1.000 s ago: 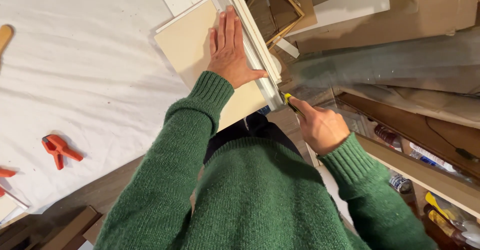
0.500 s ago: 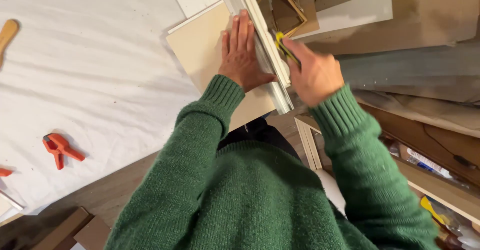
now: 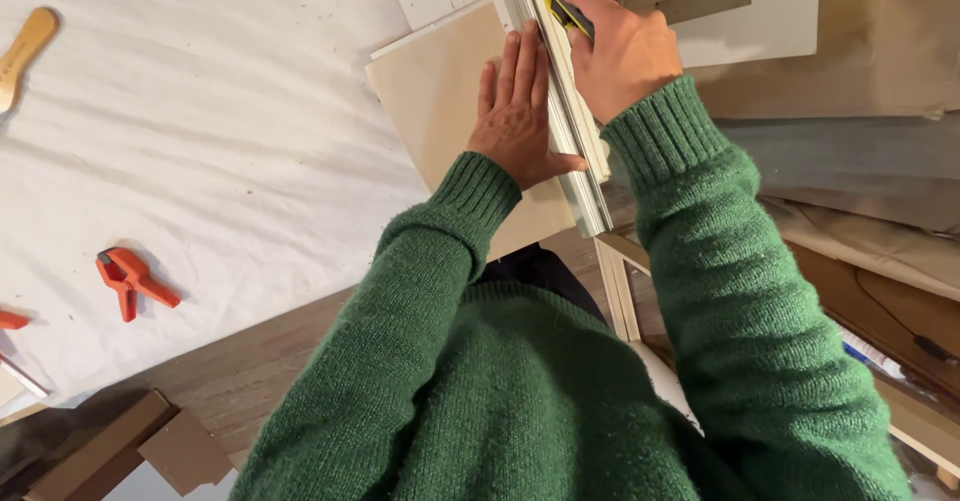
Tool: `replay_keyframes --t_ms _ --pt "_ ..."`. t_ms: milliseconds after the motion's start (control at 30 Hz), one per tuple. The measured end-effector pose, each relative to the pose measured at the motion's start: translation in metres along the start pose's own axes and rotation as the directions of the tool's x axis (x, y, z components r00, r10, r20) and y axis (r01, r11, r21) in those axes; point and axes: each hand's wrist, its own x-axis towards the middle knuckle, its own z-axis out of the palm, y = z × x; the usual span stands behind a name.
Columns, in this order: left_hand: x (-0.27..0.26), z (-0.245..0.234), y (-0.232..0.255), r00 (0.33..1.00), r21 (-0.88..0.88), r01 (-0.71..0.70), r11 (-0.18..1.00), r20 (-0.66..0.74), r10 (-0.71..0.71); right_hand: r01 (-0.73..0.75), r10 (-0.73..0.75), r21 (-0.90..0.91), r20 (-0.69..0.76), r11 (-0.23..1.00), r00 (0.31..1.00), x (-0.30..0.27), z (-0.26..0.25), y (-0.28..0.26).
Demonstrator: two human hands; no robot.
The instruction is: Cutting a mat board to size using a utility knife and a metal ruler for art framing.
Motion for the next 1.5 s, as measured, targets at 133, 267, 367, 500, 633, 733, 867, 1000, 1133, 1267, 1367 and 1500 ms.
replay_keyframes --t_ms 133,267,367,500,633,733,867,1000,1133,1267,1367,1500 --pt "0.000 -0.001 0.001 1.000 0.010 0.000 1.000 0.017 0.000 -0.032 0.032 -0.004 0.012 0.999 0.999 0.006 -0.001 -0.006" --pt "0.000 0.001 0.000 0.999 0.009 0.011 1.000 0.030 -0.011 -0.031 0.033 -0.083 0.022 0.996 0.999 0.013 0.005 -0.003" --pt "0.000 0.003 -0.001 1.000 0.004 -0.001 1.000 0.010 0.001 -0.011 0.012 -0.120 0.010 0.993 1.000 0.014 0.007 0.003" --pt "0.000 0.005 -0.003 1.000 0.005 -0.015 1.000 -0.011 0.015 0.038 -0.032 -0.124 0.050 0.992 0.998 -0.009 0.000 0.005" --pt "0.002 0.005 0.001 1.000 0.022 -0.020 1.000 -0.019 0.021 0.018 -0.007 -0.096 0.114 0.995 0.994 -0.055 -0.017 0.003" --pt "0.003 -0.003 0.004 0.995 0.069 0.042 0.997 0.087 -0.048 0.035 -0.030 -0.051 0.101 0.998 0.994 -0.084 -0.029 -0.004" --pt "0.001 0.002 0.001 0.999 0.018 0.007 1.000 0.044 -0.008 -0.089 0.100 -0.071 0.170 0.993 0.980 -0.111 -0.040 -0.011" --pt "0.001 0.006 0.000 1.000 0.029 -0.010 1.000 0.004 0.010 -0.154 0.167 -0.074 0.239 0.985 0.957 -0.133 -0.047 -0.015" --pt "0.003 0.007 0.001 1.000 0.012 0.012 1.000 0.017 -0.012 -0.184 0.205 -0.105 0.259 0.977 0.944 -0.149 -0.049 -0.014" --pt "0.001 0.008 0.001 1.000 0.021 -0.007 1.000 -0.027 0.007 -0.232 0.276 -0.173 0.310 0.957 0.910 -0.163 -0.052 -0.015" --pt "0.001 0.005 0.001 1.000 0.019 -0.003 1.000 -0.015 0.003 -0.260 0.325 -0.215 0.370 0.941 0.870 -0.171 -0.061 -0.012" --pt "0.002 0.002 0.002 1.000 -0.003 -0.020 1.000 -0.006 0.020 -0.269 0.354 -0.243 0.450 0.932 0.820 -0.195 -0.077 -0.002"
